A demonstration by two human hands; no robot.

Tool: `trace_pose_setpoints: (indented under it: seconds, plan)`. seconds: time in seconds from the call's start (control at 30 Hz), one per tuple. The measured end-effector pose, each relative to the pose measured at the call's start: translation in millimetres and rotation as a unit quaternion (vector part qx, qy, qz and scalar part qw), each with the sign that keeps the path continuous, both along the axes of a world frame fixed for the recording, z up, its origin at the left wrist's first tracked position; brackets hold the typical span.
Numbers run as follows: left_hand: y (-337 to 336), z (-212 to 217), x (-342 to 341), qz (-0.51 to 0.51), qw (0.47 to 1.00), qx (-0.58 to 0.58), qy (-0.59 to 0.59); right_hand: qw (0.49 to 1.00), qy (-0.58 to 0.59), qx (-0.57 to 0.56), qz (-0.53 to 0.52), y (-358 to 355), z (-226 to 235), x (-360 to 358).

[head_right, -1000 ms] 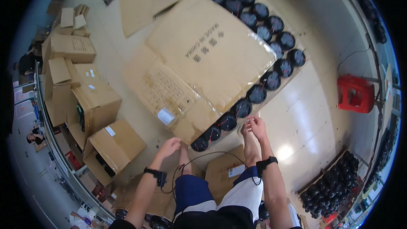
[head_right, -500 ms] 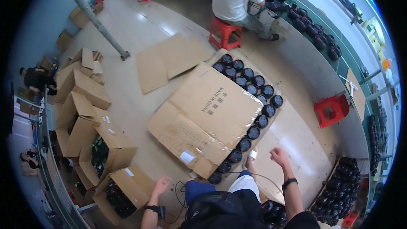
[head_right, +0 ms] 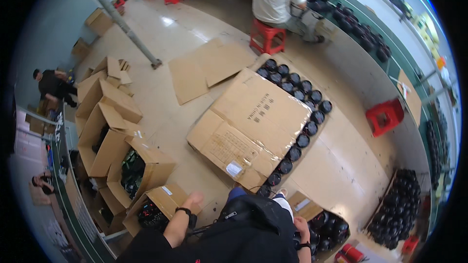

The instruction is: Packing black spherical components into cardboard boxes on a factory floor.

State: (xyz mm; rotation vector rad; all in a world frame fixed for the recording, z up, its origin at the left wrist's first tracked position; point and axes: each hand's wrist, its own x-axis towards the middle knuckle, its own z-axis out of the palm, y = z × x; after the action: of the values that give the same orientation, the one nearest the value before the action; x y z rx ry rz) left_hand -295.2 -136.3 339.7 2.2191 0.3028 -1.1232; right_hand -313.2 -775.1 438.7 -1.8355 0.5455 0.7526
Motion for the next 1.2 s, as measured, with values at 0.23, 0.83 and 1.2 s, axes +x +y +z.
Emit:
trace_pose_setpoints:
  seconds: [0.23,0.83,1.2]
  plan:
    - [-61.2,64.8,164.8,0.126,0.985,-0.046,-0.111,0.992,0.111,0.018,-0.065,51.2,21.2,1.1]
    - [-90.8,-51.4,61.9,0.122,0.981,0.12,0.096,0.966,0.115,0.071,-0.221,-15.3,11.7,-44.9]
    - [4.1,-245.3,135.0,0.629,0.769,-0.091,0.071,0.977,0.182,-0.018,-0.109,77.2,-25.7,-148.3]
